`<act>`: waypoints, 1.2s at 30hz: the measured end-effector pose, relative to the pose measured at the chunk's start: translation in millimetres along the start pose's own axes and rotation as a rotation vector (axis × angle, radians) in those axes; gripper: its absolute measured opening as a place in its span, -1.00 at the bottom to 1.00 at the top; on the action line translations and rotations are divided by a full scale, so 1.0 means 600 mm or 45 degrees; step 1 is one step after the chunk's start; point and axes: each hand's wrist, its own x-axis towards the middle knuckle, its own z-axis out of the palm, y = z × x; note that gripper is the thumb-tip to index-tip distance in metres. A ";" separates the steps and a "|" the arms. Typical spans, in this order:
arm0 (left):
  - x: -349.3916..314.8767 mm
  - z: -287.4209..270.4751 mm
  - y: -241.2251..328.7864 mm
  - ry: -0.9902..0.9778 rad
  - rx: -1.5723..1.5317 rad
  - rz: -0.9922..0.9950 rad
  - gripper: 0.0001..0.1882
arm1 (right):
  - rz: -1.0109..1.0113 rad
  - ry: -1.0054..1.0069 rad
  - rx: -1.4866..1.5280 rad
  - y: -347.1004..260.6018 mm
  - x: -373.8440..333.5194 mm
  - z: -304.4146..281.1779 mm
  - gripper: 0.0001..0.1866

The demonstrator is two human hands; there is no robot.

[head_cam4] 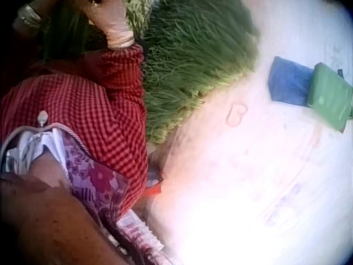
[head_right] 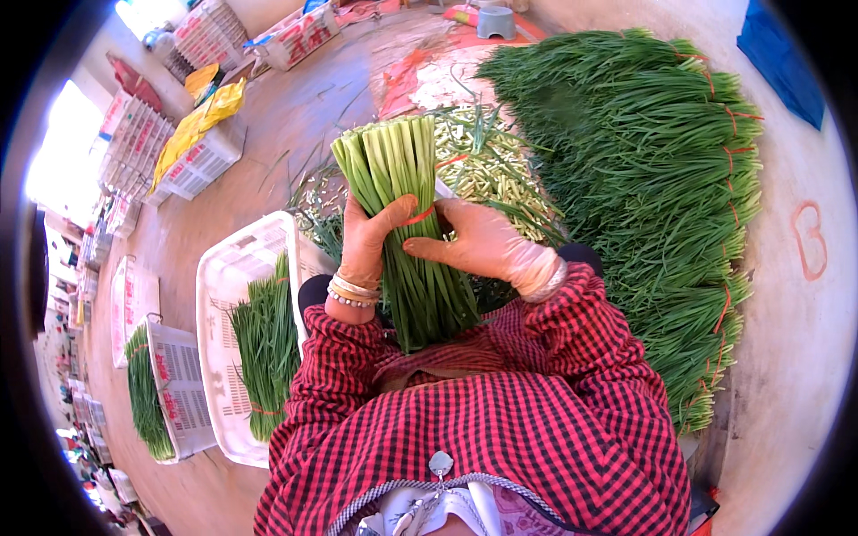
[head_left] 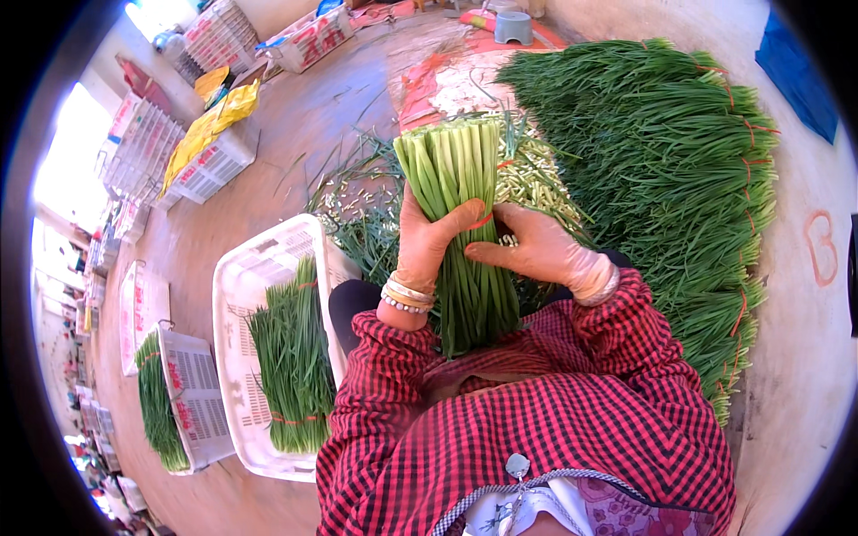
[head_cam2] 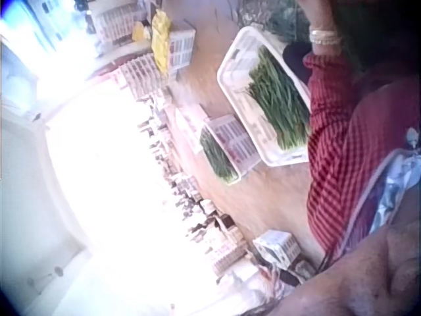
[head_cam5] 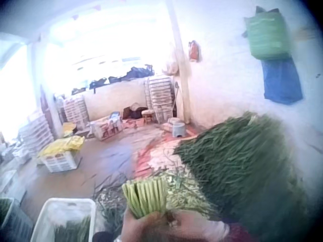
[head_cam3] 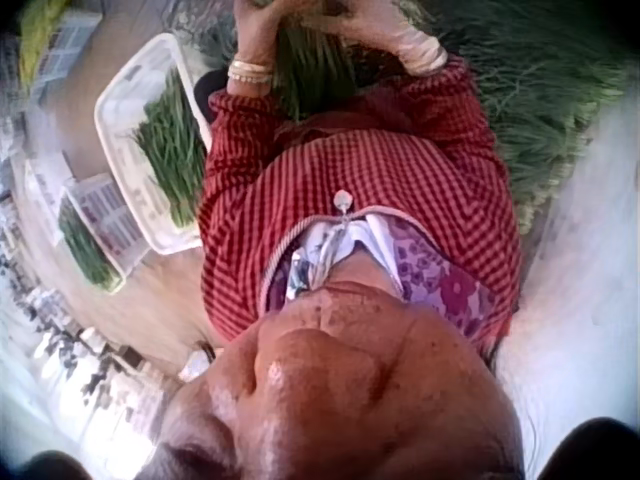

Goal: The person trims the root ends of bundled green onions with a knife and removes loose leaves by hand before placing the bundles into a plastic basket and onto a large pile.

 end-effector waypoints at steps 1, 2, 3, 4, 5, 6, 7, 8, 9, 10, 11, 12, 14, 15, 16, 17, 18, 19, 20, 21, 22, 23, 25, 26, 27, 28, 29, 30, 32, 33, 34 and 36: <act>-0.003 -0.008 0.000 0.019 -0.018 -0.012 -0.32 | 0.061 -0.098 -0.007 -0.006 -0.001 -0.011 -0.30; -0.006 -0.013 -0.002 0.039 0.021 -0.003 -0.37 | 0.053 0.012 0.109 0.024 0.005 -0.002 -0.33; -0.008 -0.013 -0.001 0.033 -0.025 -0.020 -0.37 | 0.053 0.114 0.018 0.011 0.005 -0.016 -0.29; -0.010 -0.015 0.001 0.027 -0.070 -0.037 -0.37 | -0.114 0.228 0.089 0.021 0.006 -0.014 -0.25; -0.013 -0.015 0.004 0.022 -0.115 -0.053 -0.37 | -0.281 0.342 0.161 0.035 0.010 -0.006 -0.21; -0.011 -0.007 0.006 0.007 -0.173 -0.054 -0.38 | -0.298 0.287 0.318 0.052 0.010 0.003 -0.18; -0.013 -0.001 0.012 -0.011 -0.219 -0.085 -0.38 | -0.316 0.225 0.483 0.061 0.011 0.019 -0.15; -0.014 0.006 0.019 -0.031 -0.266 -0.116 -0.39 | -0.293 0.179 0.542 0.069 0.006 0.028 -0.14; -0.015 0.006 0.023 -0.049 -0.306 -0.144 -0.39 | -0.272 0.128 0.606 0.066 0.005 0.039 -0.13; -0.017 0.005 0.018 -0.083 -0.192 -0.059 -0.37 | -0.214 0.094 0.564 0.063 0.001 0.048 -0.13; -0.019 0.005 0.020 -0.089 -0.184 -0.018 -0.34 | -0.155 0.062 0.520 0.059 -0.001 0.053 -0.13; -0.021 0.009 0.024 -0.097 -0.176 0.018 -0.31 | -0.123 0.077 0.621 0.065 -0.002 0.057 -0.11; -0.022 0.014 0.034 -0.128 -0.043 0.162 -0.20 | -0.022 0.106 0.749 0.073 -0.007 0.058 -0.12; -0.023 0.004 0.030 -0.043 0.081 0.195 -0.19 | 0.026 0.124 0.813 0.074 -0.009 0.058 -0.12; -0.026 -0.014 0.018 0.041 0.206 0.232 -0.17 | 0.051 0.156 0.844 0.066 -0.010 0.056 -0.15; -0.029 -0.029 0.002 0.124 0.331 0.270 -0.16 | 0.044 0.197 0.786 0.072 -0.009 0.059 -0.16; -0.030 -0.037 -0.018 0.110 0.435 0.260 -0.13 | 0.041 0.246 0.721 0.083 -0.008 0.059 -0.17; -0.040 -0.039 -0.029 0.078 0.462 0.225 -0.11 | 0.034 0.286 0.664 0.079 -0.004 0.060 -0.18; -0.054 -0.037 -0.041 0.046 0.488 0.191 -0.09 | 0.002 0.363 0.611 0.073 -0.003 0.061 -0.15; -0.067 -0.032 -0.046 0.018 0.518 0.154 -0.07 | 0.033 0.367 0.484 0.064 -0.001 0.060 -0.13; -0.074 -0.022 -0.055 -0.029 0.385 0.083 -0.04 | 0.066 0.371 0.355 0.059 0.002 0.058 -0.10; -0.079 -0.009 -0.064 -0.074 0.252 0.013 -0.01 | 0.099 0.373 0.226 0.051 0.004 0.056 -0.07; -0.082 0.012 -0.077 0.008 0.112 -0.117 -0.10 | 0.014 0.332 -0.030 0.030 -0.002 0.054 -0.01; -0.073 0.003 -0.085 0.035 0.139 -0.094 -0.19 | -0.104 0.318 -0.126 0.029 -0.006 0.055 0.01; -0.062 -0.004 -0.082 0.066 0.171 -0.066 -0.28 | -0.228 0.300 -0.217 0.025 -0.007 0.057 0.03; -0.060 -0.010 -0.078 0.158 0.019 -0.165 -0.40 | -0.321 0.334 -0.257 0.020 -0.009 0.057 0.01; -0.062 -0.020 -0.074 0.168 -0.190 -0.246 -0.47 | -0.317 0.268 -0.295 0.013 -0.012 0.053 -0.01; -0.065 -0.035 -0.072 0.118 -0.305 -0.273 -0.47 | -0.321 0.200 -0.332 0.006 -0.015 0.045 -0.02; -0.071 -0.060 -0.072 0.026 -0.495 -0.287 -0.45 | -0.142 0.056 -0.343 -0.003 -0.018 0.028 -0.11; -0.073 -0.066 -0.074 -0.018 -0.578 -0.277 -0.43 | -0.174 0.078 -0.330 0.004 -0.016 0.019 -0.12; -0.073 -0.067 -0.071 -0.068 -0.660 -0.264 -0.41 | -0.235 0.181 -0.162 0.017 -0.012 0.019 -0.12; -0.071 -0.065 -0.066 -0.093 -0.753 -0.250 -0.36 | -0.236 0.187 0.006 0.030 -0.013 0.027 -0.05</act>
